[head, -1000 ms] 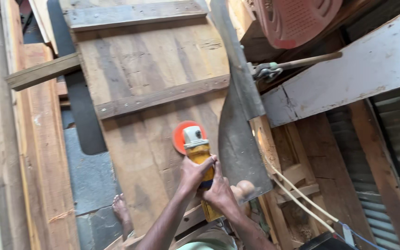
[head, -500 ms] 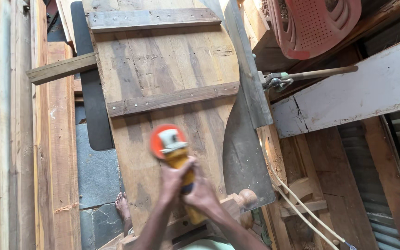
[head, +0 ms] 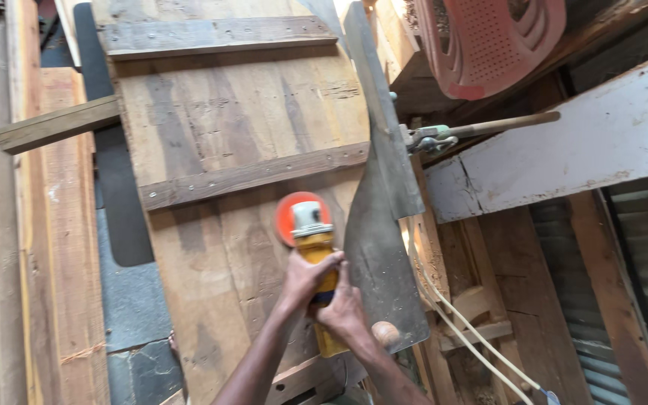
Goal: The person sands a large wooden headboard using a power sander, moving the tool across the surface of the boards and around the decorative posts.
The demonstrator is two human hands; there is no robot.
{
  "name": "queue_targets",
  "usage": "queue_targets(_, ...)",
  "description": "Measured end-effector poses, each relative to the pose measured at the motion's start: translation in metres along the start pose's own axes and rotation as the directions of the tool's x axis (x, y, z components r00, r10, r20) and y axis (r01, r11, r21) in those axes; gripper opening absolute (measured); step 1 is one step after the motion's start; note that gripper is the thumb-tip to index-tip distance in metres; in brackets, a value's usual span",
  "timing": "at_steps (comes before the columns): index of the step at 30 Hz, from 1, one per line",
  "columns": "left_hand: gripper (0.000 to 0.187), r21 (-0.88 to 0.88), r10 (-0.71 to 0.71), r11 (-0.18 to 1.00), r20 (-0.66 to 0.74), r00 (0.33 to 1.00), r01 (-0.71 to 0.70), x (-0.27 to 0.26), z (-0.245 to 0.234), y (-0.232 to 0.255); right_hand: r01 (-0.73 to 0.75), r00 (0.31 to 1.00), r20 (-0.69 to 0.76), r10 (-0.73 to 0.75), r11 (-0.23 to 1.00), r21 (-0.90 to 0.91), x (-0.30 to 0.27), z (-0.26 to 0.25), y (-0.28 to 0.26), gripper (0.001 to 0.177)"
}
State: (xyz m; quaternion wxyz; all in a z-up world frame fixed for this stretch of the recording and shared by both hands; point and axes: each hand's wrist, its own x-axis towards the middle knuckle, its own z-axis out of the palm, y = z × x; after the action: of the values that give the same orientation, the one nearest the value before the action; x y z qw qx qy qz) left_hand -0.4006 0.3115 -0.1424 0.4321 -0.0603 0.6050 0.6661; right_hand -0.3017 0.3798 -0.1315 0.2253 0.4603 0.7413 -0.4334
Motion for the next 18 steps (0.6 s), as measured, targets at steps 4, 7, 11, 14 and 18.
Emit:
queue_targets(4,0.041,0.256,-0.182,0.95,-0.015,0.983,0.18,0.012,0.033,0.001,0.089,0.978,-0.189,-0.091,0.996,-0.02,0.008,-0.015,0.022,0.131)
queue_targets(7,0.042,0.243,-0.081,0.967,-0.012,0.997,0.081,0.008,0.025,-0.001,-0.077,0.994,-0.073,0.076,0.997,-0.015,0.003,-0.011,0.014,0.125)
queue_targets(11,0.04,0.086,-0.014,0.996,-0.132,0.991,0.026,-0.01,-0.03,-0.001,-0.003,0.988,0.154,0.004,1.0,-0.009,-0.012,0.018,-0.02,0.115)
queue_targets(14,0.044,-0.043,-0.02,0.999,-0.307,0.952,0.008,-0.031,-0.071,0.004,0.281,0.915,0.3,-0.268,0.96,0.002,-0.015,0.036,-0.048,0.098)
queue_targets(18,0.045,-0.118,-0.031,0.993,-0.419,0.907,-0.02,-0.04,-0.073,0.003,0.521,0.802,0.341,-0.49,0.853,-0.001,-0.008,0.03,-0.055,0.108)
